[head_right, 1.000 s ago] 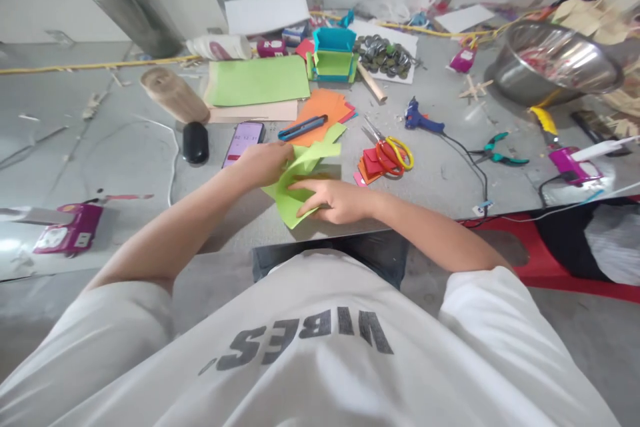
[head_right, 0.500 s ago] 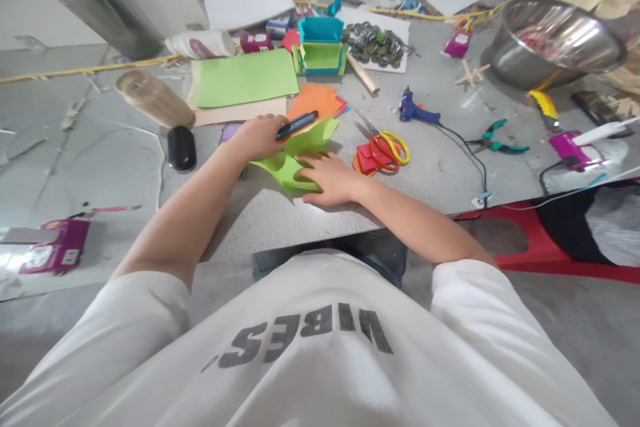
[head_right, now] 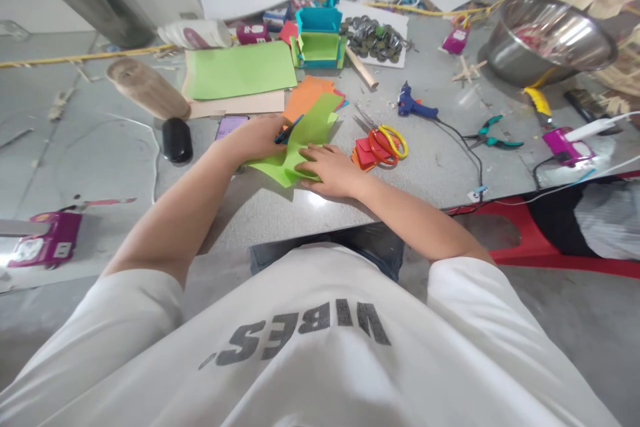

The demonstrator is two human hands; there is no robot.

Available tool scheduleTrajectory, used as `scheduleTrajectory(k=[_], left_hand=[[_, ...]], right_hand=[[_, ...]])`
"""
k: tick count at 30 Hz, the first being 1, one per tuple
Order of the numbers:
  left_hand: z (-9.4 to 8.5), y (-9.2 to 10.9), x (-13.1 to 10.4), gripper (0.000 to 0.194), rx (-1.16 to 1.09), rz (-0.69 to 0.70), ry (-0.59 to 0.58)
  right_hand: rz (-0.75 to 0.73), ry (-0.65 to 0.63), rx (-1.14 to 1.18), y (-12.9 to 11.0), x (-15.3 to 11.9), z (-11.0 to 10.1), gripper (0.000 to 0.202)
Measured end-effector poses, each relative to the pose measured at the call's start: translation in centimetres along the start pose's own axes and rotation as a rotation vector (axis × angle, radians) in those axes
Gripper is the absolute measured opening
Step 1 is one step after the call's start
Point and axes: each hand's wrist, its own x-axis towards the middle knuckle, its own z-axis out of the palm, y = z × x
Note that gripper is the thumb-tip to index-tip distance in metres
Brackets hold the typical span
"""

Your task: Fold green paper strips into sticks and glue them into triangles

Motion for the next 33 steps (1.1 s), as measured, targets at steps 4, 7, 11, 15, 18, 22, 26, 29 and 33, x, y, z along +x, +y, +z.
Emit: scheduleTrajectory(k=[4,7,11,15,18,22,26,29,33], left_hand=[[-0.4,-0.4,-0.8,0.103,-0.004,0.050,-0.119],[-0.6,-0.5,-1.0,0.120,0.005,0.071,-0.171],[-0.8,-0.5,-0.9,0.107,-0.020,0.075,-0.184],[-0.6,-0.7,-0.3,0.102,-0.002,0.054,-0.158],[-0.4,-0.9,0.2,0.095,0.017,0.099,-0.131],[-0.9,0.1,-1.0,0.084,0.114,0.160,-0.070],[-0.6,3.6,-6.7,0.080,0.209,0.139,0.159],[1.7,6.6,-12.6,0.066,0.206,0.302,0.291],[5.8,9.5,-18.7,0.027,0.060,0.398,0.416]], right_hand=[[-0.003,0.027,-0.003,0.0,-0.2,0.3,0.050],[-0.013,0.036,-0.007,0.1,-0.5,0.4,0.048],[0.002,0.092,0.043,0.7,-1.0,0.2,0.044],[0.030,0.268,0.086,1.8,-1.3,0.0,0.038],[-0.002,0.375,0.076,2.2,-1.5,-0.2,0.027],[-0.024,0.363,-0.008,0.8,-2.5,-1.0,0.020],[-0.005,0.198,-0.194,-3.0,-4.7,-2.0,0.023],[0.010,0.104,-0.334,-6.2,-6.5,-1.6,0.036],[-0.046,0.249,-0.400,-9.8,-8.3,0.4,0.042]])
